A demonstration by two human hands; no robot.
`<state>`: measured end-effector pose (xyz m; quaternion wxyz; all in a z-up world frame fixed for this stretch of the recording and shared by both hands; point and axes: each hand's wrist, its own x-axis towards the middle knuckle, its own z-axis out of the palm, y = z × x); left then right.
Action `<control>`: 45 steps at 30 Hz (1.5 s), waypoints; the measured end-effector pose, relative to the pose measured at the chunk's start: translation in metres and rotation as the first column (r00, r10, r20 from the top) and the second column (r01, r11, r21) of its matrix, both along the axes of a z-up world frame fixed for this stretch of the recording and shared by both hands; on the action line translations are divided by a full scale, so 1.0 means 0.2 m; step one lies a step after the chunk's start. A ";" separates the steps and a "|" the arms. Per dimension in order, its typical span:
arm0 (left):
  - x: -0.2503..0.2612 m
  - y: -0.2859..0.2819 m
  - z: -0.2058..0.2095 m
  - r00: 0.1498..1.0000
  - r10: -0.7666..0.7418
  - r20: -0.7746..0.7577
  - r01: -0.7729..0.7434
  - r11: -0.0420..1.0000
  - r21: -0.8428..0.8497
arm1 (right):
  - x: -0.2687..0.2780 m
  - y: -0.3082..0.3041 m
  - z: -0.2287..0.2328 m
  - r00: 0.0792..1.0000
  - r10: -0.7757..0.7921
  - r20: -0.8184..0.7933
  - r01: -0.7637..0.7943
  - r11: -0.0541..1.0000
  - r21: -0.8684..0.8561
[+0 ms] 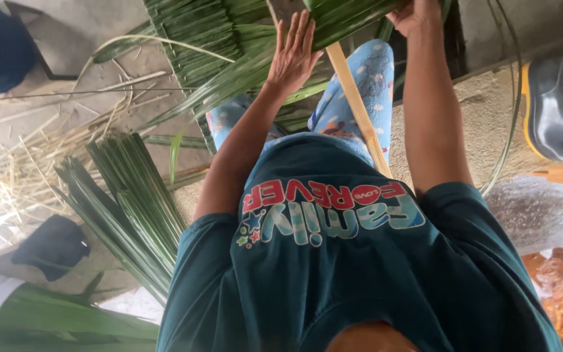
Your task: Weaving palm leaves onto a wooden frame to create a thatched panel
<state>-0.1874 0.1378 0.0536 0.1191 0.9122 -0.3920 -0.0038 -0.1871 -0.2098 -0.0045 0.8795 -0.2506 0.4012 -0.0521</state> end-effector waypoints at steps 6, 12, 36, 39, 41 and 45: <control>0.00 0.00 0.01 1.000 -0.010 0.014 0.010 1.000 -0.023 | -0.11 0.30 0.17 0.989 -0.046 -0.144 0.048 0.999 0.012; 0.00 0.00 -0.01 1.000 -0.003 -0.007 0.003 1.000 -0.028 | -0.18 0.70 0.18 0.971 0.205 -0.124 -0.219 0.969 -0.111; 0.01 -0.07 0.00 1.000 0.009 0.014 -0.008 0.999 -0.045 | -0.06 0.72 0.10 0.982 0.087 -0.165 -0.138 0.934 -0.330; 0.02 -0.05 0.02 1.000 0.020 -0.004 -0.020 0.998 -0.061 | -0.07 0.73 0.16 0.985 0.108 -0.134 -0.146 0.935 -0.322; 0.02 -0.04 0.03 0.999 0.028 -0.020 -0.030 0.997 -0.068 | -0.07 0.74 0.19 0.983 0.129 -0.131 -0.165 0.932 -0.322; 0.04 -0.02 0.03 1.000 0.002 0.012 -0.002 0.998 -0.060 | -0.06 0.73 0.16 0.985 0.082 -0.149 -0.122 0.952 -0.281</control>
